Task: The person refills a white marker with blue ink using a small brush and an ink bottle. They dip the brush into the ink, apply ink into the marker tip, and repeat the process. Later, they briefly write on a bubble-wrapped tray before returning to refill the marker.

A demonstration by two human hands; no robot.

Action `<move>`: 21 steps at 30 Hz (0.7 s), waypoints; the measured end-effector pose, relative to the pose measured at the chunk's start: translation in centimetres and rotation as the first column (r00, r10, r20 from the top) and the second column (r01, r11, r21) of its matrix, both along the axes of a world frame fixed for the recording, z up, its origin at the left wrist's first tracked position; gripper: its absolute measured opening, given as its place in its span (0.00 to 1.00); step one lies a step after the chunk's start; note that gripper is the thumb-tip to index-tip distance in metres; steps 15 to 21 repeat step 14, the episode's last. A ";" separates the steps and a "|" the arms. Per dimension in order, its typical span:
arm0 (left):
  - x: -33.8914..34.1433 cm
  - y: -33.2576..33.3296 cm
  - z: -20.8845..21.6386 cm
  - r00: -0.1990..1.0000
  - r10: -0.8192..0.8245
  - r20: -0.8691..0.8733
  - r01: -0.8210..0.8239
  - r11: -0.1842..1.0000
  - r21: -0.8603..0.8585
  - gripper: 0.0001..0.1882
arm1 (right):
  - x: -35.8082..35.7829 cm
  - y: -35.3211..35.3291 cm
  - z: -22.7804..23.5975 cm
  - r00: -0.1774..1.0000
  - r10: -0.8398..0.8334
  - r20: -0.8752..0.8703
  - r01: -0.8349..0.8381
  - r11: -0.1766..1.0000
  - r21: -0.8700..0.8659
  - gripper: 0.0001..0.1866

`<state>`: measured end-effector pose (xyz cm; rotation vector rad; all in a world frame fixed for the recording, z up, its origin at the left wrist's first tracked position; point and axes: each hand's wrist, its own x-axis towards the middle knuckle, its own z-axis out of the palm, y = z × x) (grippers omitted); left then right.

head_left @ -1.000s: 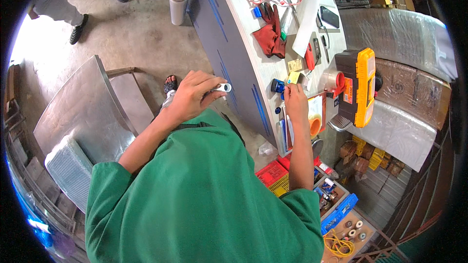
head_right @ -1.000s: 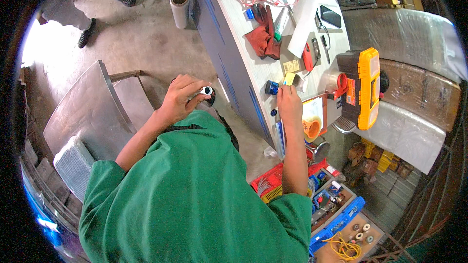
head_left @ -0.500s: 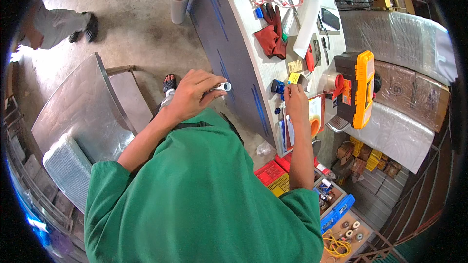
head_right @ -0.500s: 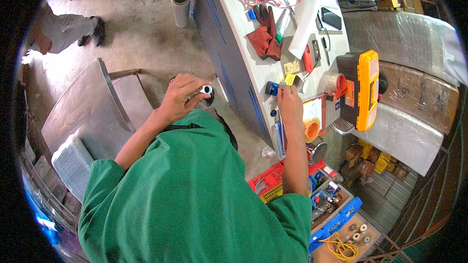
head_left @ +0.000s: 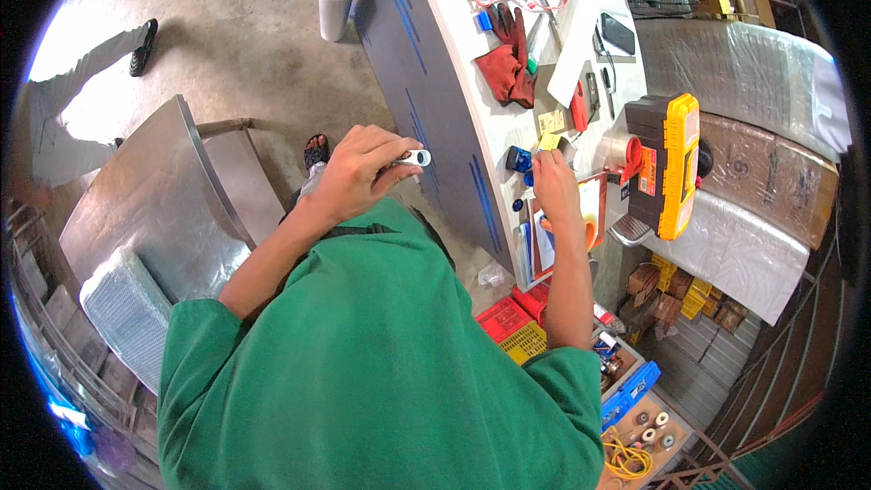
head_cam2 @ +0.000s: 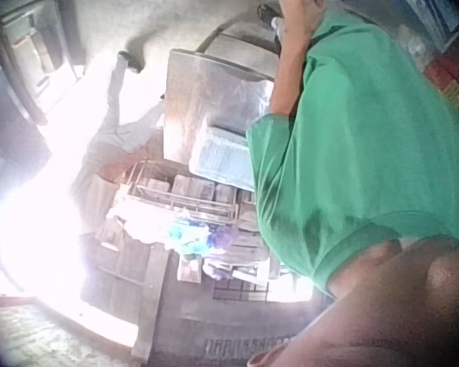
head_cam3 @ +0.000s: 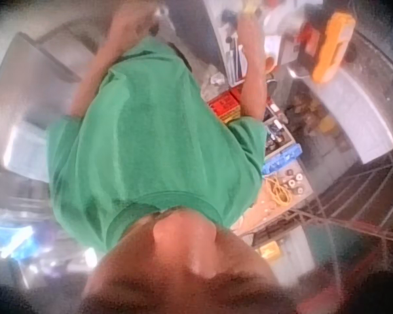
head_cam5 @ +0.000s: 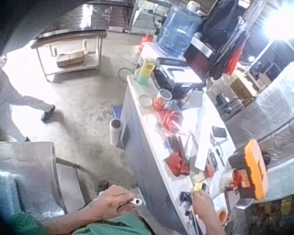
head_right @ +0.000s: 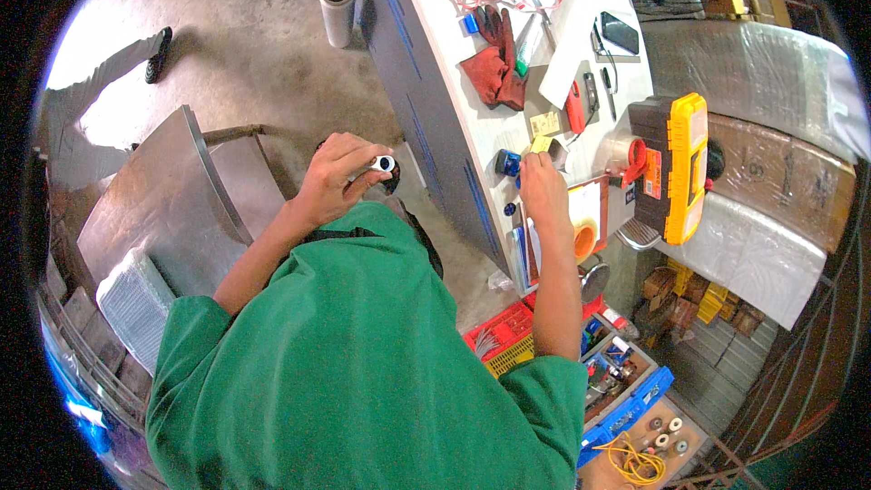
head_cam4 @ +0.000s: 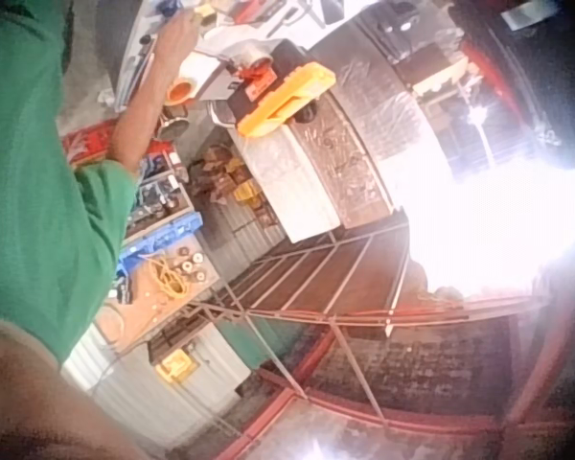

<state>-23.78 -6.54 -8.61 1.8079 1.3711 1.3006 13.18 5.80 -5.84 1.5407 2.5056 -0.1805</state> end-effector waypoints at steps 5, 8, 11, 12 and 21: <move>-0.1 -0.2 -0.1 1.000 0.014 -0.008 -0.014 1.000 -0.016 0.17 | -0.4 0.2 0.5 0.999 -0.014 0.030 0.014 0.999 -0.031 0.10; 0.1 -0.1 -0.2 1.000 0.022 -0.005 -0.022 1.000 -0.008 0.16 | -0.4 0.2 0.9 1.000 -0.006 0.021 0.007 0.999 -0.038 0.10; 0.1 -0.1 -0.1 1.000 0.019 -0.013 -0.019 1.000 -0.014 0.16 | -0.4 0.3 0.8 1.000 0.007 0.018 -0.007 0.999 -0.040 0.10; 0.0 -0.2 -0.1 1.000 0.015 -0.012 -0.015 1.000 -0.024 0.16 | -0.3 0.4 0.6 1.000 0.010 0.013 -0.010 0.999 -0.039 0.10; 0.0 -0.2 0.0 1.000 0.006 -0.008 -0.007 0.999 -0.043 0.16 | 0.0 0.6 0.4 1.000 0.021 -0.001 -0.021 0.999 -0.047 0.10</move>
